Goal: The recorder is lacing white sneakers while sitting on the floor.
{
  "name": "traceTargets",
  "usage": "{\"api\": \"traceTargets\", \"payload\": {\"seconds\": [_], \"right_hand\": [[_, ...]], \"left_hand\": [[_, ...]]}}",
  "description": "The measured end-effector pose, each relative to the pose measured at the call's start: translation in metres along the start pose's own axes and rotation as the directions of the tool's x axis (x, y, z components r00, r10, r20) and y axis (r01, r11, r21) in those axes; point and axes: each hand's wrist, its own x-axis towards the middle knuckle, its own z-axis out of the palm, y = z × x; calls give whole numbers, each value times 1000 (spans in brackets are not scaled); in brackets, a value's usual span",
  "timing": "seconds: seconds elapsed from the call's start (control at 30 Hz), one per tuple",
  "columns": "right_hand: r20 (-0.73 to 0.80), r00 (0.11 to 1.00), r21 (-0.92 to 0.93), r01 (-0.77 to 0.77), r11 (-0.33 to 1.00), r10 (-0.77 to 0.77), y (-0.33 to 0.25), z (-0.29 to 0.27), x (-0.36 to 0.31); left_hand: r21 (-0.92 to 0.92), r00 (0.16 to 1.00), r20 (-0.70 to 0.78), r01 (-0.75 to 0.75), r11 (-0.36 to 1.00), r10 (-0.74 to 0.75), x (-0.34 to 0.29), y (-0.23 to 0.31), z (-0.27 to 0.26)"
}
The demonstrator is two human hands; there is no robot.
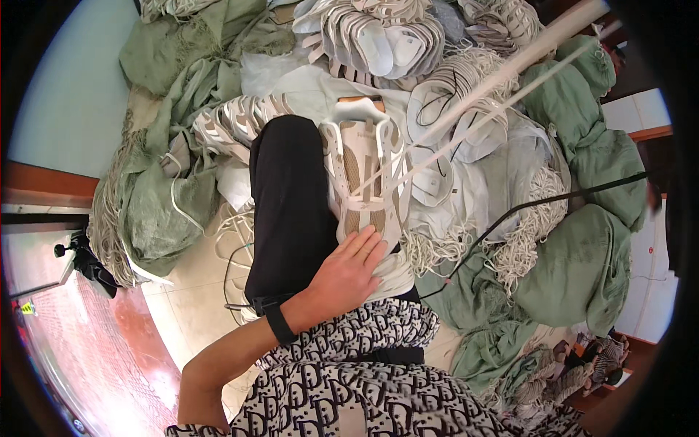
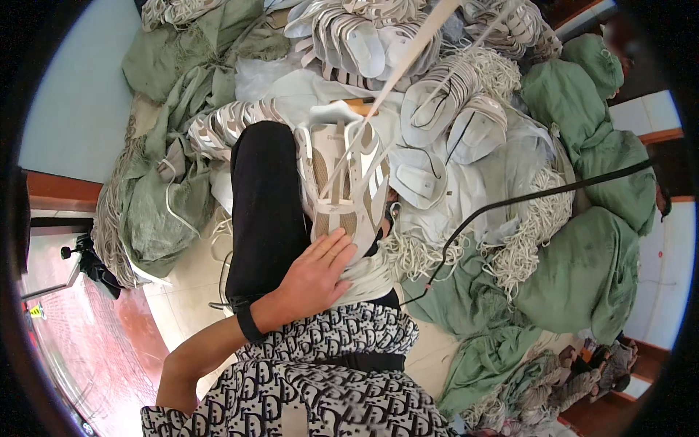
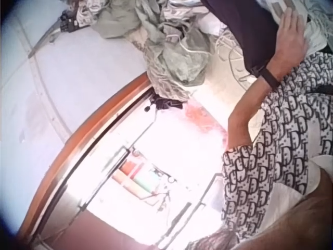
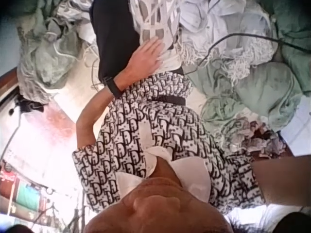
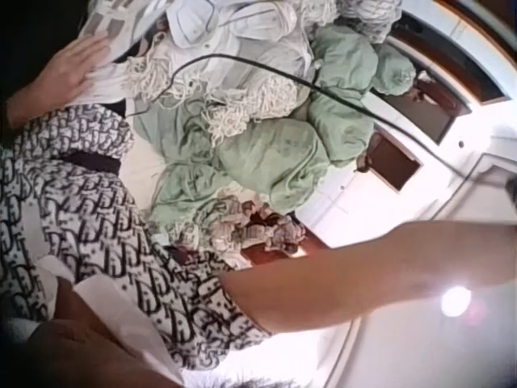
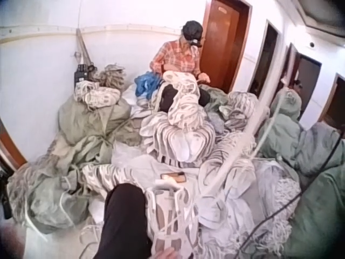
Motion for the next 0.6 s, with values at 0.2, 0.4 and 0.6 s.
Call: {"api": "traceTargets", "payload": {"seconds": [0.2, 0.4, 0.6], "right_hand": [[-91, 971, -183, -235, 955, 222, 82, -73, -76], [-149, 925, -266, -377, 887, 349, 129, -103, -127], [-173, 890, -299, -455, 839, 421, 180, -114, -153]], "left_hand": [[-12, 998, -63, -31, 999, 31, 1, -9, -14], [-378, 919, -220, 229, 897, -327, 77, -53, -81], [-389, 981, -69, -193, 901, 181, 143, -26, -92]]}}
